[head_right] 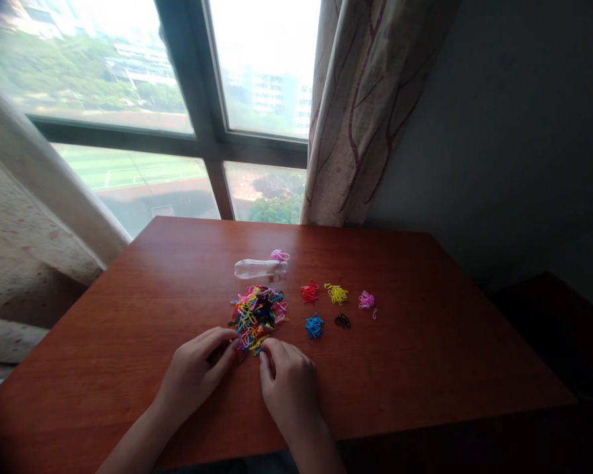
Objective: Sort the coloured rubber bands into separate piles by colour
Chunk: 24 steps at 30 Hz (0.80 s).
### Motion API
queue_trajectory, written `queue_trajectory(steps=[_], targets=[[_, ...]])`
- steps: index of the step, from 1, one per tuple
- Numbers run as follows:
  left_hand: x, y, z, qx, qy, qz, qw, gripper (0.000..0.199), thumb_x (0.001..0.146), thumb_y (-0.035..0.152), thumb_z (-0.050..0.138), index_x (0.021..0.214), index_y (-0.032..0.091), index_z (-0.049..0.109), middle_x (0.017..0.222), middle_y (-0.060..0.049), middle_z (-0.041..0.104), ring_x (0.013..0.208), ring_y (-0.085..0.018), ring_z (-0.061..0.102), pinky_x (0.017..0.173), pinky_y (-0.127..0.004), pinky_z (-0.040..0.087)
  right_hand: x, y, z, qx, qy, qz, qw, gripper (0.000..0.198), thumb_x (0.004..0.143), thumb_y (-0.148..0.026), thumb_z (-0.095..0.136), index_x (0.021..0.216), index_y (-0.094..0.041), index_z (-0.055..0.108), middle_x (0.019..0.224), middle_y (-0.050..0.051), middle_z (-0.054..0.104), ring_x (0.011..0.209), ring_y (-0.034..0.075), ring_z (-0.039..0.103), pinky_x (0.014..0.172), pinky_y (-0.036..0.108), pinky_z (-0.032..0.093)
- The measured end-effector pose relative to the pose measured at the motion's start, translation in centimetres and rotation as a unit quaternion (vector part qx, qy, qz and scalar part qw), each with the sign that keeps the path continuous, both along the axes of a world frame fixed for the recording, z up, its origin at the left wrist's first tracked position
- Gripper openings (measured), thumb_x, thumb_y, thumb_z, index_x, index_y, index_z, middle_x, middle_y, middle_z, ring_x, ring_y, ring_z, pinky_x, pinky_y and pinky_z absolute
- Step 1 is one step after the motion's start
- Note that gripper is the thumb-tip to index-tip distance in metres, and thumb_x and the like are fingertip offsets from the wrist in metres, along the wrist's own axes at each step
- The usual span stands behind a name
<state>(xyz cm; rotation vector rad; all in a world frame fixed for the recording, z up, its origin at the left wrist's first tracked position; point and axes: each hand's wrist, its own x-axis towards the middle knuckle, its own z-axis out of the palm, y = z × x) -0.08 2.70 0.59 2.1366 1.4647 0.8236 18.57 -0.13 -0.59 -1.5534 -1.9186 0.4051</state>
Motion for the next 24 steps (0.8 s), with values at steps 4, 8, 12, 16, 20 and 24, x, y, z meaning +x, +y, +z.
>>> queue_trajectory(steps=[4, 8, 12, 16, 20, 24], targets=[[0.0, 0.0, -0.1, 0.006, -0.001, 0.005, 1.0, 0.014, 0.091, 0.026, 0.052, 0.09, 0.022, 0.065, 0.084, -0.002, 0.07, 0.073, -0.016, 0.065, 0.069, -0.025, 0.049, -0.8, -0.4, 0.4, -0.002, -0.02, 0.064, 0.998, 0.012, 0.089, -0.016, 0.057, 0.093, -0.023, 0.065, 0.082, -0.001, 0.07, 0.076, 0.015, 0.066, 0.069, 0.023, 0.042], [0.0, 0.1, -0.2, 0.005, 0.001, 0.012, 1.0, 0.014, 0.091, 0.026, 0.052, 0.09, 0.021, 0.065, 0.081, -0.001, 0.069, 0.071, -0.016, 0.065, 0.067, -0.025, 0.049, -2.3, -0.5, 0.6, -0.029, -0.034, 0.05, 0.998, 0.006, 0.086, -0.02, 0.066, 0.087, -0.024, 0.064, 0.081, -0.002, 0.07, 0.077, 0.017, 0.066, 0.068, 0.024, 0.04], [-0.1, 0.1, -0.3, 0.006, -0.007, 0.013, 1.0, 0.013, 0.09, 0.024, 0.053, 0.091, 0.021, 0.066, 0.083, -0.001, 0.07, 0.072, -0.015, 0.065, 0.067, -0.025, 0.048, -3.3, -0.3, 0.7, -0.048, -0.056, 0.002, 0.997, 0.009, 0.083, -0.02, 0.071, 0.083, -0.024, 0.063, 0.078, -0.002, 0.07, 0.074, 0.019, 0.065, 0.064, 0.025, 0.037], [-0.1, 0.1, -0.4, 0.005, -0.008, 0.013, 1.0, 0.013, 0.09, 0.022, 0.053, 0.093, 0.022, 0.066, 0.086, -0.001, 0.07, 0.072, -0.015, 0.065, 0.068, -0.025, 0.048, -3.3, -0.3, 0.8, -0.051, -0.07, -0.011, 0.996, 0.009, 0.086, -0.019, 0.066, 0.081, -0.023, 0.061, 0.076, -0.001, 0.069, 0.072, 0.018, 0.065, 0.062, 0.026, 0.034], [-0.1, 0.0, -0.2, 0.007, -0.006, 0.012, 1.0, 0.013, 0.09, 0.023, 0.053, 0.092, 0.021, 0.065, 0.085, -0.002, 0.07, 0.07, -0.015, 0.064, 0.066, -0.025, 0.048, -3.0, -0.8, 0.7, -0.05, -0.063, -0.012, 0.997, 0.01, 0.088, -0.016, 0.062, 0.082, -0.023, 0.06, 0.077, -0.001, 0.068, 0.073, 0.018, 0.065, 0.062, 0.027, 0.034], [0.0, 0.0, 0.0, 0.011, -0.003, 0.011, 1.0, 0.013, 0.09, 0.024, 0.052, 0.092, 0.021, 0.065, 0.082, -0.002, 0.07, 0.067, -0.014, 0.063, 0.064, -0.024, 0.048, -2.6, -1.4, 0.5, -0.045, -0.038, -0.022, 0.998, 0.011, 0.087, -0.014, 0.059, 0.082, -0.023, 0.06, 0.076, -0.002, 0.068, 0.072, 0.017, 0.065, 0.063, 0.026, 0.034]])
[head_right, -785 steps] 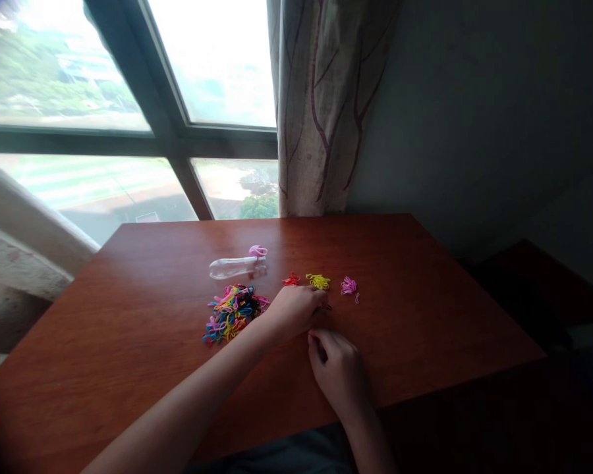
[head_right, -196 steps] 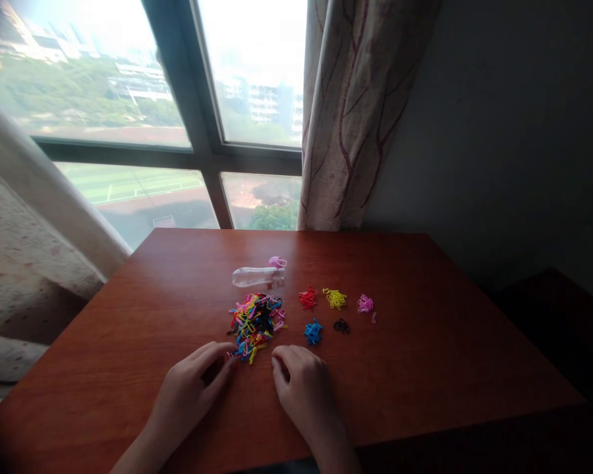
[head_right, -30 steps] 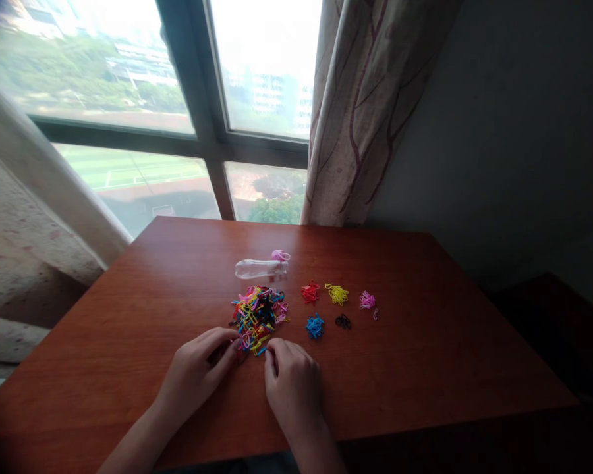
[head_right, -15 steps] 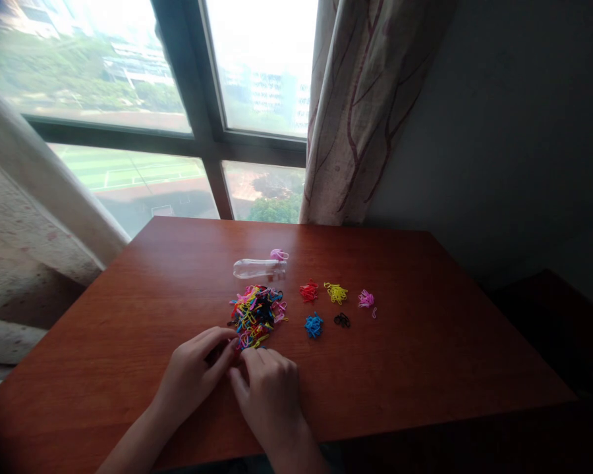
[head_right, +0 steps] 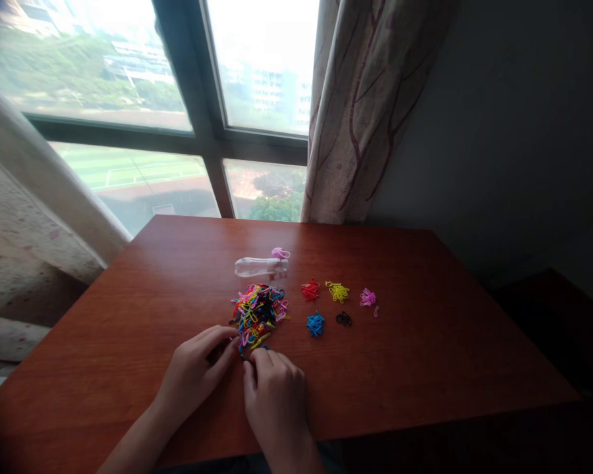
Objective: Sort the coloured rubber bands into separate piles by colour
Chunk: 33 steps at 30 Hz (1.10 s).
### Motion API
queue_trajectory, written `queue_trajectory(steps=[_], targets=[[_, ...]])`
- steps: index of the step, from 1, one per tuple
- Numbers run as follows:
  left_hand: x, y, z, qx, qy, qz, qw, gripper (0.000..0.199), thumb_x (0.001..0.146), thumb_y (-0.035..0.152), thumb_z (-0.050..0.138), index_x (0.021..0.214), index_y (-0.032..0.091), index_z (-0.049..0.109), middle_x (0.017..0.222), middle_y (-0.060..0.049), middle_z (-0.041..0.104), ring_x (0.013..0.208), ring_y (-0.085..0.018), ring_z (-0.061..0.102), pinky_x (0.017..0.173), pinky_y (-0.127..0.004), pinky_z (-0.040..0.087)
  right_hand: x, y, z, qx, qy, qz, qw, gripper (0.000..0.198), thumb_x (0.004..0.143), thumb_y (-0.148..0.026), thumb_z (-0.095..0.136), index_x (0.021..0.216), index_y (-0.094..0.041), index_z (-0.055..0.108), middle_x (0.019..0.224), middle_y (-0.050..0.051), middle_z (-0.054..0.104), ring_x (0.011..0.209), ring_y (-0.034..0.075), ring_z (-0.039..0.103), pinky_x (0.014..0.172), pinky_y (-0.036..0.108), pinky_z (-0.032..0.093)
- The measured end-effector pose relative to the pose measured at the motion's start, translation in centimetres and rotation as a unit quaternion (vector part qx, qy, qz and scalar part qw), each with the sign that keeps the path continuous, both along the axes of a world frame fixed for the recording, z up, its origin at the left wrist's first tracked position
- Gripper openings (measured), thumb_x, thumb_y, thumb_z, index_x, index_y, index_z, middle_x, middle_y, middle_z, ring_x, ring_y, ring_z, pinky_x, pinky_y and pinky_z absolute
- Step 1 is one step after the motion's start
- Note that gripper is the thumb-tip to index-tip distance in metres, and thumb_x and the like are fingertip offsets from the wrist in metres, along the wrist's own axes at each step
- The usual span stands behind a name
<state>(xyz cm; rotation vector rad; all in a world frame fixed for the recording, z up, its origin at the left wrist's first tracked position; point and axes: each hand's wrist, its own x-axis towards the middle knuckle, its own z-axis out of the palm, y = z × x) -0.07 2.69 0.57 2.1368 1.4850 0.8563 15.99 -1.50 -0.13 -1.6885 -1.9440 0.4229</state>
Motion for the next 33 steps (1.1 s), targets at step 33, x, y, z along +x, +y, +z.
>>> queue_trajectory(steps=[33], targets=[[0.0, 0.0, 0.2, 0.011, 0.008, -0.01, 1.0, 0.014, 0.092, 0.027, 0.053, 0.09, 0.022, 0.066, 0.081, 0.0, 0.07, 0.065, -0.014, 0.064, 0.062, -0.024, 0.047, 14.6, 2.9, -1.4, 0.036, -0.041, -0.242, 0.969, 0.039, 0.092, -0.052, 0.046, 0.084, -0.022, 0.07, 0.067, 0.005, 0.068, 0.057, 0.019, 0.061, 0.053, 0.027, 0.034]])
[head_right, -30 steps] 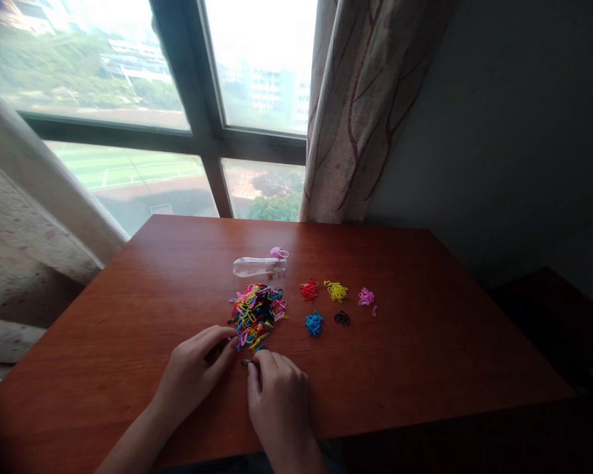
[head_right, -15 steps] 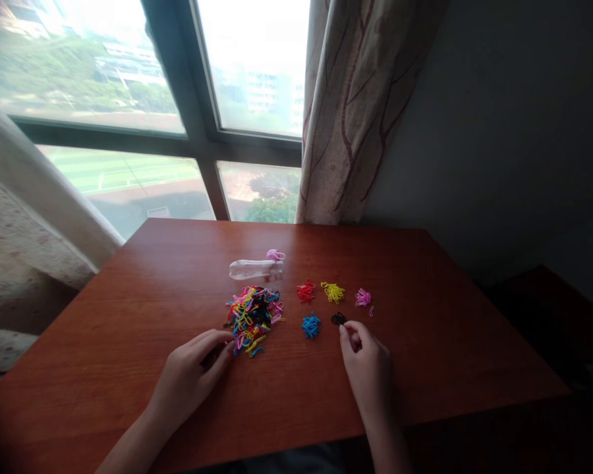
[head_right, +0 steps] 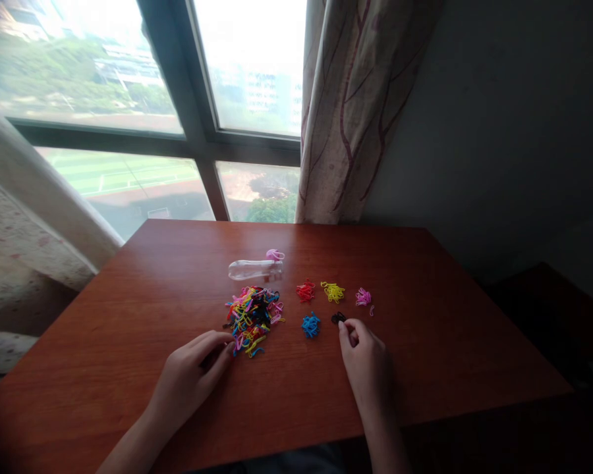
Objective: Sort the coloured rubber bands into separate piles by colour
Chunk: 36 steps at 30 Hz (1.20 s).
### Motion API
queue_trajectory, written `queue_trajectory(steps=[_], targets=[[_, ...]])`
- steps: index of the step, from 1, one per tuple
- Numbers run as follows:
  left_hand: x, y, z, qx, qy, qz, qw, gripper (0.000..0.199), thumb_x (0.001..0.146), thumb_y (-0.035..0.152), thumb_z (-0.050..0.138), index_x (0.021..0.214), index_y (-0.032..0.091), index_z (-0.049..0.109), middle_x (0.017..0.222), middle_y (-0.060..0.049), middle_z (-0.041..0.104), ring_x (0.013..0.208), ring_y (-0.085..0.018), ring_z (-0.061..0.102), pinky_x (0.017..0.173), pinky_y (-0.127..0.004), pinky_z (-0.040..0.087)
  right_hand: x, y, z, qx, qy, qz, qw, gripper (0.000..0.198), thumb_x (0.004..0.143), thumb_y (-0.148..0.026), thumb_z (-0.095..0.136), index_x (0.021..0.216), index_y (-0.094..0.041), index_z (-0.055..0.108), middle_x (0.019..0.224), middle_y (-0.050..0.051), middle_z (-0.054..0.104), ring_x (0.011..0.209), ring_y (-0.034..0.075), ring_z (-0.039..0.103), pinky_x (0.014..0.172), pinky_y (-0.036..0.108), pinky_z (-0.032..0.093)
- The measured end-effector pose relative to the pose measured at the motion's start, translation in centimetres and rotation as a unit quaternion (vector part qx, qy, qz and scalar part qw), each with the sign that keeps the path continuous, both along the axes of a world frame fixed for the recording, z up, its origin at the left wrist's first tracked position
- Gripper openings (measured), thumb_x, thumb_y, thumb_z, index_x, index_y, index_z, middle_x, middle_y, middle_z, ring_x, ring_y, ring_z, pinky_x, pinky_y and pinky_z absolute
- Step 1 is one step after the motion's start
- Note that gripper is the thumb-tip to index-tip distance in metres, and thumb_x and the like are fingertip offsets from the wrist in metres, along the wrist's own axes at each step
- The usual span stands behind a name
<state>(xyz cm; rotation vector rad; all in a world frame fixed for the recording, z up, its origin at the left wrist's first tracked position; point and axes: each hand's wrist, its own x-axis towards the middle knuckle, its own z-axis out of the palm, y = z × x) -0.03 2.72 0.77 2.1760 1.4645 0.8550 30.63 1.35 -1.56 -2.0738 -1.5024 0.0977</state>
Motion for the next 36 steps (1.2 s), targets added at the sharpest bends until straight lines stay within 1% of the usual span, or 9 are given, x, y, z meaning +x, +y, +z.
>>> queue_trajectory(steps=[5, 9, 11, 14, 18, 21, 26, 30, 36], targets=[[0.0, 0.0, -0.1, -0.005, -0.005, -0.002, 1.0, 0.014, 0.092, 0.026, 0.052, 0.091, 0.022, 0.065, 0.083, 0.0, 0.07, 0.068, -0.014, 0.064, 0.063, -0.023, 0.047, 0.0, -0.1, 0.1, -0.002, -0.014, -0.019, 1.0, 0.039, 0.092, -0.052, 0.046, 0.082, -0.023, 0.069, 0.066, 0.004, 0.068, 0.057, 0.019, 0.061, 0.053, 0.027, 0.033], [-0.1, -0.1, -0.4, -0.009, -0.002, -0.002, 1.0, 0.013, 0.093, 0.025, 0.052, 0.092, 0.022, 0.065, 0.081, 0.0, 0.069, 0.066, -0.013, 0.063, 0.063, -0.023, 0.046, -0.3, -0.4, 0.2, 0.026, -0.003, -0.023, 0.999, 0.038, 0.093, -0.049, 0.046, 0.084, -0.021, 0.069, 0.07, 0.006, 0.07, 0.058, 0.019, 0.062, 0.055, 0.027, 0.036], [-0.2, -0.1, -0.5, -0.01, -0.001, -0.002, 1.0, 0.013, 0.093, 0.025, 0.052, 0.092, 0.022, 0.065, 0.081, 0.0, 0.069, 0.067, -0.013, 0.063, 0.063, -0.023, 0.046, -0.9, -0.7, 0.2, 0.047, 0.023, -0.003, 0.999, 0.038, 0.094, -0.048, 0.047, 0.084, -0.02, 0.069, 0.071, 0.006, 0.07, 0.06, 0.019, 0.063, 0.056, 0.027, 0.038], [-0.2, -0.2, -0.5, -0.007, -0.001, -0.002, 1.0, 0.013, 0.092, 0.024, 0.051, 0.093, 0.022, 0.065, 0.083, 0.0, 0.069, 0.068, -0.014, 0.063, 0.064, -0.023, 0.046, -2.7, -1.0, 0.3, 0.064, 0.077, 0.069, 0.993, 0.033, 0.095, -0.043, 0.048, 0.083, -0.02, 0.067, 0.072, 0.005, 0.07, 0.062, 0.018, 0.064, 0.059, 0.025, 0.041], [-0.2, -0.1, -0.6, 0.0, 0.0, -0.004, 1.0, 0.013, 0.093, 0.024, 0.051, 0.093, 0.021, 0.064, 0.082, 0.0, 0.068, 0.067, -0.014, 0.063, 0.063, -0.023, 0.046, -6.1, -1.3, 0.5, 0.044, 0.117, 0.17, 0.978, 0.028, 0.097, -0.034, 0.046, 0.081, -0.021, 0.064, 0.072, 0.002, 0.067, 0.063, 0.015, 0.063, 0.061, 0.024, 0.04], [-0.2, -0.1, -0.7, -0.006, 0.007, -0.02, 1.0, 0.015, 0.094, 0.026, 0.051, 0.096, 0.022, 0.065, 0.079, 0.0, 0.067, 0.066, -0.013, 0.061, 0.062, -0.023, 0.046, -8.4, -1.5, 0.5, 0.03, 0.114, 0.215, 0.969, 0.024, 0.097, -0.028, 0.046, 0.082, -0.021, 0.062, 0.072, 0.001, 0.066, 0.064, 0.015, 0.062, 0.062, 0.024, 0.038], [0.0, -0.4, -0.7, -0.003, 0.029, -0.05, 0.998, 0.016, 0.093, 0.024, 0.051, 0.098, 0.022, 0.066, 0.076, 0.0, 0.066, 0.061, -0.013, 0.06, 0.059, -0.022, 0.044, -10.0, -1.7, 0.4, 0.014, 0.072, 0.249, 0.966, 0.022, 0.096, -0.023, 0.047, 0.08, -0.021, 0.061, 0.072, 0.001, 0.066, 0.067, 0.016, 0.061, 0.064, 0.024, 0.035], [0.0, -0.4, -0.6, 0.006, 0.042, -0.057, 0.997, 0.016, 0.093, 0.025, 0.052, 0.097, 0.023, 0.067, 0.076, 0.0, 0.067, 0.062, -0.013, 0.062, 0.059, -0.022, 0.045, -9.9, -1.8, 0.5, 0.001, 0.069, 0.257, 0.964, 0.02, 0.095, -0.02, 0.047, 0.081, -0.021, 0.062, 0.076, 0.001, 0.067, 0.071, 0.016, 0.062, 0.066, 0.024, 0.036], [0.1, -0.4, -0.8, 0.014, 0.055, -0.057, 0.997, 0.017, 0.093, 0.025, 0.051, 0.097, 0.024, 0.067, 0.083, -0.001, 0.072, 0.069, -0.015, 0.067, 0.061, -0.023, 0.048, -9.9, -1.9, 0.5, -0.003, 0.073, 0.256, 0.964, 0.02, 0.095, -0.02, 0.048, 0.082, -0.022, 0.062, 0.078, 0.001, 0.068, 0.073, 0.017, 0.062, 0.068, 0.026, 0.036]])
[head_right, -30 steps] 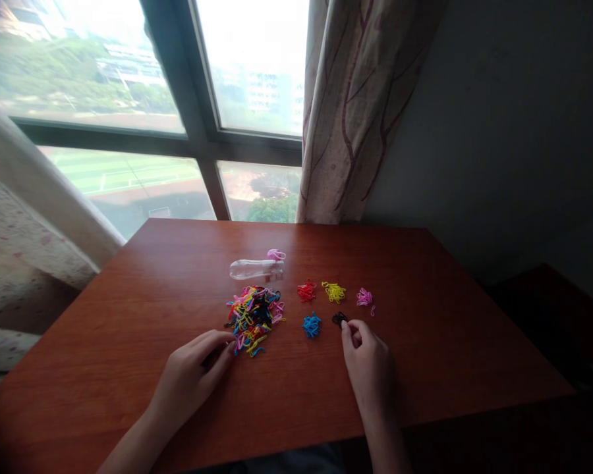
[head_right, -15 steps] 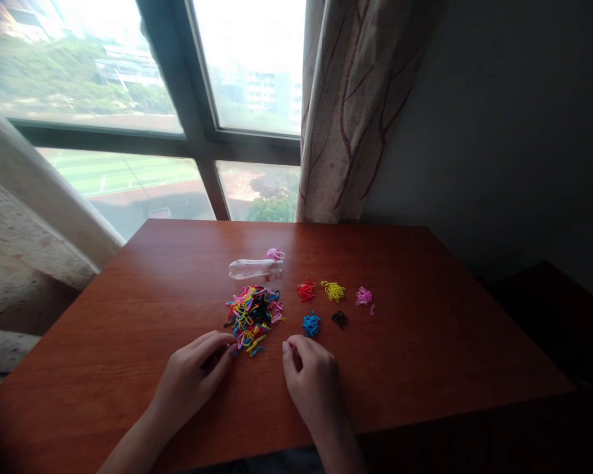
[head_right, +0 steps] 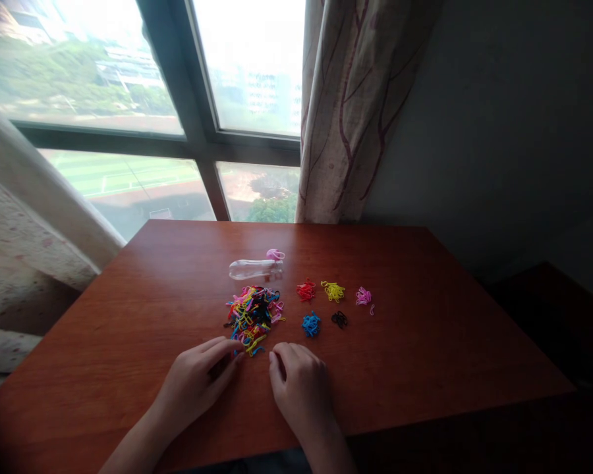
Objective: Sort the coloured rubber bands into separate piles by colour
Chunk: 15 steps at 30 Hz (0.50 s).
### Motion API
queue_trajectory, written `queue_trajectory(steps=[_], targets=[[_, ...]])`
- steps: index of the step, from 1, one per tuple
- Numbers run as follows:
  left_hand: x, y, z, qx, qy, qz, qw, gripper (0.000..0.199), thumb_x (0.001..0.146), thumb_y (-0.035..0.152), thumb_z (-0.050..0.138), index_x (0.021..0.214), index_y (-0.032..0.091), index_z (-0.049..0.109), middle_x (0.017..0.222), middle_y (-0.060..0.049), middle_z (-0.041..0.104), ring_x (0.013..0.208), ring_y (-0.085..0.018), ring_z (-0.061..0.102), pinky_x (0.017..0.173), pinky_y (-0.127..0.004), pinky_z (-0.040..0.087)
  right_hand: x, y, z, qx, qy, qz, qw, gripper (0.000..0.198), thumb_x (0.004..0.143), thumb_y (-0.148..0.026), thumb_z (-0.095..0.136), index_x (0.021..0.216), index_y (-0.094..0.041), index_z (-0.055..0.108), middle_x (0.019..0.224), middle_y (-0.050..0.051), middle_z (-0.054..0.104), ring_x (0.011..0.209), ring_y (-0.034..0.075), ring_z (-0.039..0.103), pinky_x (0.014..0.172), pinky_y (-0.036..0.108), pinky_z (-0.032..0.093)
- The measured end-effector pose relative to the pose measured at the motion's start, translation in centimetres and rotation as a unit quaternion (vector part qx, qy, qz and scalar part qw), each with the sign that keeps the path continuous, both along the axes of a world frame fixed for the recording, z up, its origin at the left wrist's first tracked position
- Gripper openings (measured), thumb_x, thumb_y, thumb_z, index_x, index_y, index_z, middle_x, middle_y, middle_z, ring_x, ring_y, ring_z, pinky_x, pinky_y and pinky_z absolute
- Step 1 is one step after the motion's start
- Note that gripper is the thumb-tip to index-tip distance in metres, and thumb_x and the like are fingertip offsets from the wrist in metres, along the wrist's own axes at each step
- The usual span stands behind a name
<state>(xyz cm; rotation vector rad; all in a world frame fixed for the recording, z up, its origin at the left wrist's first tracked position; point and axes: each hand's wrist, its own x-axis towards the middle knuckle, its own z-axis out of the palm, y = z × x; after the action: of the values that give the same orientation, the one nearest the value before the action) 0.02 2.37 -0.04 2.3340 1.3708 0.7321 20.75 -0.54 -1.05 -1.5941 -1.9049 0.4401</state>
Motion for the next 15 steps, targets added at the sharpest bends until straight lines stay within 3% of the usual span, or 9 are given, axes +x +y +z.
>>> queue_trajectory(steps=[15], targets=[[0.23, -0.09, -0.15, 0.026, 0.062, -0.014, 0.998, 0.018, 0.095, 0.023, 0.046, 0.097, 0.024, 0.064, 0.089, -0.001, 0.073, 0.074, -0.017, 0.069, 0.065, -0.025, 0.05, 0.05, 0.11, -0.01, 0.001, -0.004, 0.009, 1.0, 0.017, 0.093, -0.018, 0.048, 0.084, -0.022, 0.063, 0.079, 0.001, 0.069, 0.075, 0.017, 0.064, 0.069, 0.025, 0.039]])
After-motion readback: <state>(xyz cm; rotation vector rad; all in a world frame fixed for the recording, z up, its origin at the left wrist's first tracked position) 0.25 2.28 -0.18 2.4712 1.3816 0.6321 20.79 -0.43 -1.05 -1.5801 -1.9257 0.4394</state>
